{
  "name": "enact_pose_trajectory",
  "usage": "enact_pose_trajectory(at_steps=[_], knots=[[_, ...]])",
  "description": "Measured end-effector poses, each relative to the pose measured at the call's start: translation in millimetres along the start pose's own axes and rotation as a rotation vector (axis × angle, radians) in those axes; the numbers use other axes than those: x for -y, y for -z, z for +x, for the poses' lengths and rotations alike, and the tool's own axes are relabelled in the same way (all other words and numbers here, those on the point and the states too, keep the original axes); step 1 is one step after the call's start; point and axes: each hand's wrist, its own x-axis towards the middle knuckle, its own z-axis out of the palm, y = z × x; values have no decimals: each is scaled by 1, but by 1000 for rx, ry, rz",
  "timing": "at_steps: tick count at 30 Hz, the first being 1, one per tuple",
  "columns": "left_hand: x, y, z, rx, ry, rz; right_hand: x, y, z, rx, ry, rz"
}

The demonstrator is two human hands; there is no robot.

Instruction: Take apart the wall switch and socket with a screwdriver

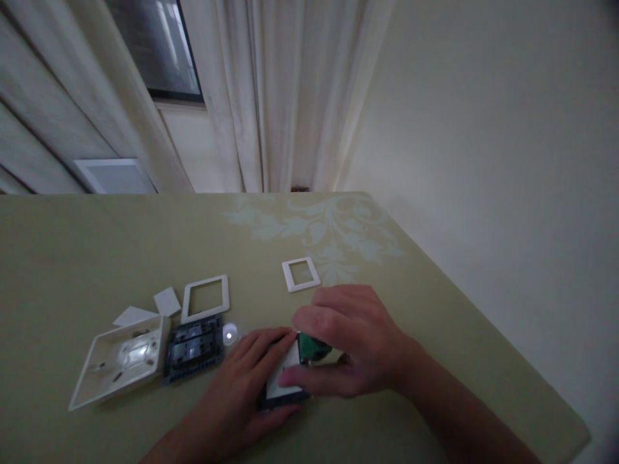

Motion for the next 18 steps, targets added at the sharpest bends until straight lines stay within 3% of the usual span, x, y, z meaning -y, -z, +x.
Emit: enact_pose_trajectory(at_steps=[4,12,18], knots=[[0,0,-1,9,1,6,3,9,3,35,-35,-9],[-2,3,1,-31,-24,20,3,23,7,249,6,152],[1,0,0,-34,-15,-3,13,22,6,151,-48,-9]])
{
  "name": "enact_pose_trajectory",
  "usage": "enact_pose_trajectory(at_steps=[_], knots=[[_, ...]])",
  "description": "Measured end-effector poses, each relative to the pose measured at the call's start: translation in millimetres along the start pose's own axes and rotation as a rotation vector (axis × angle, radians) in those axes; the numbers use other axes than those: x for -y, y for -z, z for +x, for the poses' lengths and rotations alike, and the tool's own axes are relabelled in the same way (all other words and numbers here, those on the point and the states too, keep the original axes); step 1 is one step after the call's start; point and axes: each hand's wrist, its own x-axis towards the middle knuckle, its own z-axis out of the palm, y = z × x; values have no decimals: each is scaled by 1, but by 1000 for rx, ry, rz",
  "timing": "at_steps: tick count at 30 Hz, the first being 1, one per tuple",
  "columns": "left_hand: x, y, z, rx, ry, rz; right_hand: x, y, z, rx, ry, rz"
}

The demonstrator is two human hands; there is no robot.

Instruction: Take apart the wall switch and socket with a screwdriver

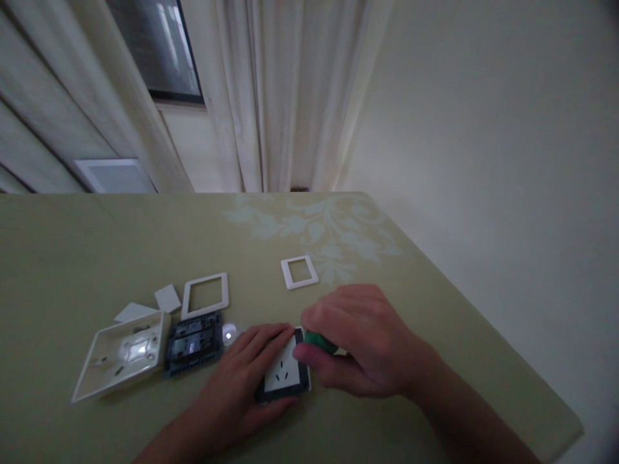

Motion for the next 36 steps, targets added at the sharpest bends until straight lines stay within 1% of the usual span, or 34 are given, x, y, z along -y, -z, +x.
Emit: enact_pose_trajectory(at_steps=[3,6,10,12,14,17,19,21,23,24,27,28,30,33,34,36], knots=[[1,-1,-1,6,3,6,3,3,1,56,46,55],[0,0,0,20,15,-6,3,6,1,50,-1,16],[-1,1,1,-3,3,-19,3,6,1,19,-53,-87],[-1,0,0,-5,-9,-6,6,8,1,53,-34,-40],[0,-1,0,11,1,8,8,12,1,119,-7,43],[1,-1,1,28,23,8,10,16,0,172,-47,100],[0,0,2,30,24,-5,10,15,0,152,-97,55],[-1,2,2,25,17,-21,10,12,-1,87,-171,-44],[-2,2,1,16,10,-22,11,12,-2,74,-190,-60],[-2,2,0,12,8,-17,12,13,-2,113,-169,-21],[-1,-1,-2,5,17,0,16,21,-3,288,-101,113],[-1,-2,-2,6,21,2,16,23,-3,308,-107,112],[-1,-2,-1,12,26,-2,15,23,-3,260,-144,33],[-2,1,2,22,27,-33,11,13,-3,60,-159,-121],[-3,2,3,22,31,-42,10,9,-2,17,-144,-140],[-4,2,3,20,29,-50,11,6,-1,15,-60,-118]])
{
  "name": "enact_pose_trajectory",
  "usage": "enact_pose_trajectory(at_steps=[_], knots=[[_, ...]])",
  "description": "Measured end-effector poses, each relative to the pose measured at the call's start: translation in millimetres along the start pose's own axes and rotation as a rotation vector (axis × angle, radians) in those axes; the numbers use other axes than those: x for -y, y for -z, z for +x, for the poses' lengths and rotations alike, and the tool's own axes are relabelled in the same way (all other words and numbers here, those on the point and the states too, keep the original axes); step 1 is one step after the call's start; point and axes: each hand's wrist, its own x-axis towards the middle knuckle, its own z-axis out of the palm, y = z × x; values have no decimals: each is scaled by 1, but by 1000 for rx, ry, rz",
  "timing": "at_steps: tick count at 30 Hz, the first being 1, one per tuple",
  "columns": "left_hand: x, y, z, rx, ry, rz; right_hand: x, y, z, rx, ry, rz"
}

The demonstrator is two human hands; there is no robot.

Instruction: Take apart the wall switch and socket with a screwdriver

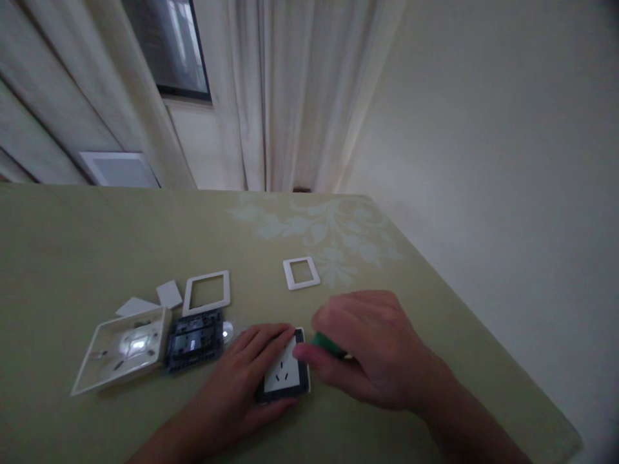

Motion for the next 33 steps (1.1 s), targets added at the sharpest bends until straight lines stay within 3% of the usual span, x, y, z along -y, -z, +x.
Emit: enact_pose_trajectory(at_steps=[3,6,10,16,21,27,33], knots=[[0,-1,-1,5,-2,-2,2,6,1,125,118,76],[2,-2,-2,10,5,1,-1,14,1,172,48,77],[3,-3,-3,14,22,-1,-8,10,0,66,-116,-41],[1,-2,-1,42,23,-5,3,14,-2,236,-13,210],[2,-3,-1,24,27,-8,-4,13,-2,113,-149,34],[2,-3,-2,20,14,15,0,14,-2,226,-23,181],[0,0,1,-15,9,-3,-5,12,-2,65,-119,-85]])
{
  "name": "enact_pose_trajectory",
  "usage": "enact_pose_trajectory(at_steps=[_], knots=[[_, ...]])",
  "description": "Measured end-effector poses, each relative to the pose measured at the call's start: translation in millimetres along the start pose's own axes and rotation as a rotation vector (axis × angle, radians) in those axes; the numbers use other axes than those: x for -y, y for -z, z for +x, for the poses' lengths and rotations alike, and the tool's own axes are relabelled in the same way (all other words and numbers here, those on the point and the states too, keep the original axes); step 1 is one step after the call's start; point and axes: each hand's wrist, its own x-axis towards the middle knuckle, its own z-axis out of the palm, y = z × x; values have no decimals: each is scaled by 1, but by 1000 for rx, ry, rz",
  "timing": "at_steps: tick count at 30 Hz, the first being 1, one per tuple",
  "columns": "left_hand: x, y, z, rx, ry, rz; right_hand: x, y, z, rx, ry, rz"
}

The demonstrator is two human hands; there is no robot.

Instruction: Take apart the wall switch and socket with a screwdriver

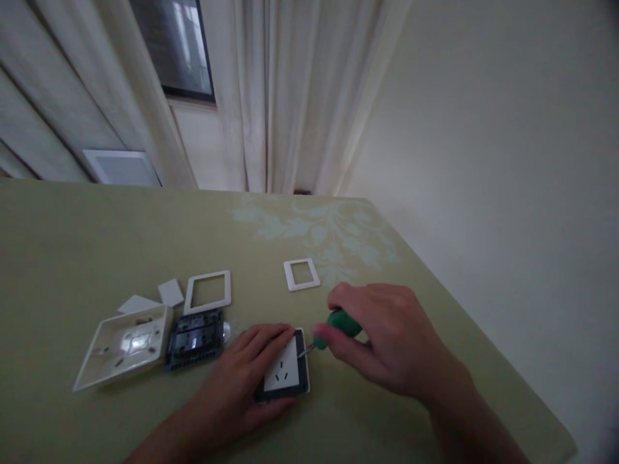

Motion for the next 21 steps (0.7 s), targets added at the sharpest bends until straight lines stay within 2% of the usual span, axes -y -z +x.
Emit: enact_pose_trajectory(at_steps=[2,5,7,11,13,17,19,21], knots=[[0,0,-1,-4,-1,-4,5,-3,1,4,90,15],[0,0,-2,20,11,-12,14,-4,1,83,219,159],[0,-1,-2,28,19,-13,14,-3,0,80,179,185],[2,-2,-2,25,11,6,4,0,-1,-18,11,31],[3,-3,-3,23,3,18,2,0,1,9,19,39],[4,-4,-4,36,-4,12,9,1,3,139,179,246],[5,-4,-5,44,4,10,9,0,3,108,139,236],[5,-3,-5,45,7,13,5,-1,3,40,21,103]])
